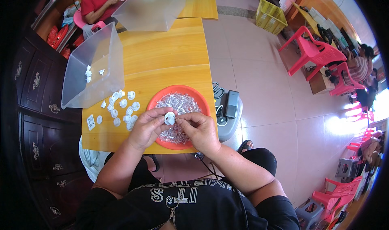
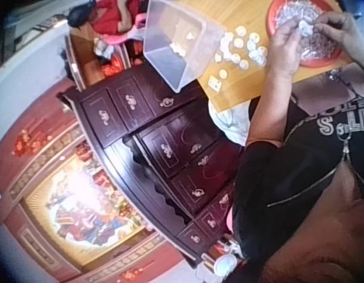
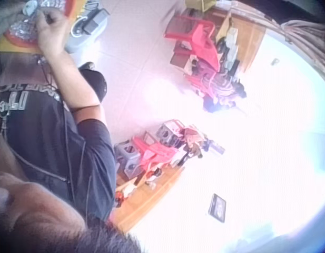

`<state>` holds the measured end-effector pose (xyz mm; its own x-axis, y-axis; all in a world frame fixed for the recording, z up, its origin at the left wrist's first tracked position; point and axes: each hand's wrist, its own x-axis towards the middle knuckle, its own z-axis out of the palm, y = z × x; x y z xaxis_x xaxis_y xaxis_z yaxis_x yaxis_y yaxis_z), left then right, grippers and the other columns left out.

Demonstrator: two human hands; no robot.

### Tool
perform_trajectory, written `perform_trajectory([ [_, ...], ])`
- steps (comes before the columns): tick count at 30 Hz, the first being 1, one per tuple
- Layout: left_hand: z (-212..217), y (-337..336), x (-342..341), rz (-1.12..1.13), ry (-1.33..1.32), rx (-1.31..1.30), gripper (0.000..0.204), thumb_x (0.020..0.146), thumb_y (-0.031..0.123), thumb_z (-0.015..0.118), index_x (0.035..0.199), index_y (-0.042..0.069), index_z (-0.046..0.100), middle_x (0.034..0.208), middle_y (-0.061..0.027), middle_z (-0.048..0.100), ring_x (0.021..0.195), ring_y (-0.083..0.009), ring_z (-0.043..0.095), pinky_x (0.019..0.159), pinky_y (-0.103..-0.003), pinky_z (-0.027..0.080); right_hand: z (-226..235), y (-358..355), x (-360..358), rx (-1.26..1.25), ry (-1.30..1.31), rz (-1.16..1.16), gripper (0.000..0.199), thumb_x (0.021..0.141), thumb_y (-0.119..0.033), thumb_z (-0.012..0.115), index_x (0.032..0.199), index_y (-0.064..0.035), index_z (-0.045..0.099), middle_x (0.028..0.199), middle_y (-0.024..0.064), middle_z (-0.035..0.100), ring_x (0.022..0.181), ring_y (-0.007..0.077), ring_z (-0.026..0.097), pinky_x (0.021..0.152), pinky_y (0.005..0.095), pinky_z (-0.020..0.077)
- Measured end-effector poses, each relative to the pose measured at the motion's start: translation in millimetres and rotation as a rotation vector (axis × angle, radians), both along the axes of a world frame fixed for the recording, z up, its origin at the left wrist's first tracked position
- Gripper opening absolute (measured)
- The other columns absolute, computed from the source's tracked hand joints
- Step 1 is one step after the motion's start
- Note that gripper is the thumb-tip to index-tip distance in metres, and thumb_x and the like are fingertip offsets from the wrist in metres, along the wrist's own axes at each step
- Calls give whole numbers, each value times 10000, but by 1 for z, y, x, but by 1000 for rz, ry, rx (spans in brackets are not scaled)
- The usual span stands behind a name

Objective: The person assembles plastic components by taking white plastic pieces from the table and fitting clear plastic parts from a dish into them by hand.

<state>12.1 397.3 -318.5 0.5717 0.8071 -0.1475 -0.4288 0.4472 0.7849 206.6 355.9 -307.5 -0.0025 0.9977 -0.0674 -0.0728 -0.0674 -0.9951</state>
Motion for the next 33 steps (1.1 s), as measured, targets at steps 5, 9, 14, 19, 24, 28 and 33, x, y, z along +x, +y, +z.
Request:
perform_trajectory([
  [5,4,0,0,-2,62,31,307,992,49,476,1286,12,553,1243,-113,607,1131,-176,591,969,-308,493,1,0,1,-5,-5,2,95,909,-48,653,955,15,708,781,7,659,692,52,566,627,215,470],
  [9,2,0,-1,26,193,141,299,974,50,520,1265,14,580,1196,-82,635,1078,-123,592,924,-268,490,2,0,0,5,-60,3,96,908,-44,651,956,15,708,782,16,664,693,57,575,631,221,476],
  [14,10,-1,1,38,312,274,307,948,9,548,1252,10,593,1161,-61,643,1043,-99,584,899,-248,478,2,-1,2,129,-249,-17,93,893,-34,656,956,13,705,776,35,666,698,73,593,633,229,482],
  [19,10,-2,1,45,327,308,314,943,0,553,1255,3,590,1161,-58,640,1042,-103,584,908,-252,476,11,-1,2,387,-516,-46,87,817,7,689,904,5,696,779,103,654,682,182,635,603,276,492],
  [24,11,-2,0,9,301,234,312,942,20,571,1252,-14,586,1170,-59,633,1053,-107,586,934,-261,472,8,-2,0,602,-551,-113,121,773,49,698,885,4,689,796,126,653,677,237,642,595,300,499],
  [28,8,-2,-1,-1,284,230,312,943,31,578,1252,-15,585,1169,-58,632,1056,-111,587,936,-262,472,8,-2,-1,639,-567,-127,107,777,41,698,877,7,684,788,130,652,661,233,639,589,296,497],
  [33,11,-4,1,28,329,315,311,948,37,572,1256,-7,584,1166,-56,632,1042,-108,587,926,-262,476,10,-5,-1,370,-475,-108,71,803,2,704,872,8,686,769,110,649,651,179,626,583,268,484],
])
